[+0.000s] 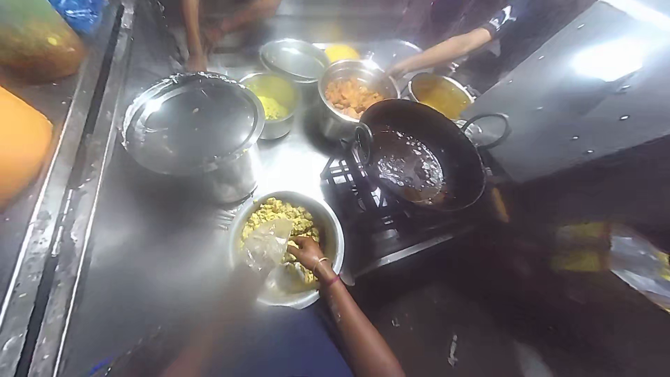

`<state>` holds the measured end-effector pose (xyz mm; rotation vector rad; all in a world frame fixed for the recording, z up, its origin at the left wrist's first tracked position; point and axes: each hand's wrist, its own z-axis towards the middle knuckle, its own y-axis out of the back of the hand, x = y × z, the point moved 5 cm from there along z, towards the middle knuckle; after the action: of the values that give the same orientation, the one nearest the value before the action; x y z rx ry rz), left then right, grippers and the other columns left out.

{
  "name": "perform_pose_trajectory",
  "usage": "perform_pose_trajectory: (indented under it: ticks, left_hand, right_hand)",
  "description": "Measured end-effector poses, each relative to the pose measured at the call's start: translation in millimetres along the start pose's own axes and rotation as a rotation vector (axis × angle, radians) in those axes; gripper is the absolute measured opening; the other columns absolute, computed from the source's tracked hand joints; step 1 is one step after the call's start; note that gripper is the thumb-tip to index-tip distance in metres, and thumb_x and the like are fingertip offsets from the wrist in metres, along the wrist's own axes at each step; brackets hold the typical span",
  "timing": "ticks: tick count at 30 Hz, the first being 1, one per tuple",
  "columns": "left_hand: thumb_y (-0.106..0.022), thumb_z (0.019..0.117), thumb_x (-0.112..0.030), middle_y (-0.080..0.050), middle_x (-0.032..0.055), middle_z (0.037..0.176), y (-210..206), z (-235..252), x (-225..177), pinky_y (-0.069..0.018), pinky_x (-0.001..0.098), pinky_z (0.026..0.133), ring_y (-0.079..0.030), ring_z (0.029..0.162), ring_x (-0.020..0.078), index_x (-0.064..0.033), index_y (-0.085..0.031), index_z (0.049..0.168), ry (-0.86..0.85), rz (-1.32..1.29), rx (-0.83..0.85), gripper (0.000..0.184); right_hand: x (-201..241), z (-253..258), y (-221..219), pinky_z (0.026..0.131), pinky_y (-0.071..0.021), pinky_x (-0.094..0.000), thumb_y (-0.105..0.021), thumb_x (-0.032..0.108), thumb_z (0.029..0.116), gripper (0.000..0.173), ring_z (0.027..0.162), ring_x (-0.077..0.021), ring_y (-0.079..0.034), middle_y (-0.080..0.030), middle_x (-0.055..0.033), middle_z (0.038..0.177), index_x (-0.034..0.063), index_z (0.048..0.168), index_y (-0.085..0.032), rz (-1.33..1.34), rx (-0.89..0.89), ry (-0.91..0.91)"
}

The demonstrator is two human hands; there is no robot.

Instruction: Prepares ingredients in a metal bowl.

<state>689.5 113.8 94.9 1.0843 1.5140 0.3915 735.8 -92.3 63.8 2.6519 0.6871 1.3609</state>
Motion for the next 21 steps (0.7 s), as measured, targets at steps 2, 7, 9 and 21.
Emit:
perform_pose_trajectory:
  ticks: [2,7,9,21]
  left_hand:
    - [-0.038,0.1035,-0.055,-0.071,0.0297,0.105,2.1,0.5,-0.8,-0.0502,0.0567,0.098,-0.067,0.108,0.0447,0.0100,-0.070,0.104,-0.018,-0.010,-0.045,0.072]
    - [-0.035,0.1032,-0.058,-0.071,0.0287,0.098,-0.1,2.1,2.7,-0.0532,0.0574,0.093,-0.070,0.103,0.0441,0.0090,-0.071,0.093,-0.059,-0.011,-0.103,0.076]
    - [-0.036,0.1026,-0.057,-0.072,0.0275,0.096,0.2,3.1,3.0,-0.0538,0.0571,0.090,-0.070,0.100,0.0428,0.0081,-0.071,0.092,-0.057,-0.017,-0.108,0.075]
    - [-0.041,0.0984,-0.058,-0.066,0.0329,0.118,-0.4,-2.5,8.6,-0.0471,0.0531,0.105,-0.063,0.118,0.0446,0.0159,-0.063,0.117,0.014,-0.066,-0.091,0.079]
  right_hand:
    - [-0.6,1.2,-0.6,0.099,-0.0562,-0.0495,-0.066,0.024,0.1010,0.042,0.111,-0.0293,-0.070,-0.068,-0.0211,0.127,0.0023,0.137,-0.062,0.015,0.003,0.006]
    - [4.5,-0.7,1.1,0.102,-0.0526,-0.0490,-0.064,0.026,0.1018,0.041,0.115,-0.0291,-0.068,-0.068,-0.0202,0.128,0.0036,0.136,-0.064,-0.064,0.013,0.017]
    - [4.9,-0.9,1.3,0.102,-0.0526,-0.0492,-0.064,0.027,0.1018,0.041,0.115,-0.0289,-0.068,-0.068,-0.0196,0.128,0.0045,0.137,-0.064,-0.074,0.013,0.017]
    - [2.6,1.5,-0.9,0.100,-0.0538,-0.0500,-0.065,0.026,0.1008,0.041,0.112,-0.0293,-0.069,-0.069,-0.0196,0.125,0.0036,0.135,-0.065,-0.087,0.014,0.028]
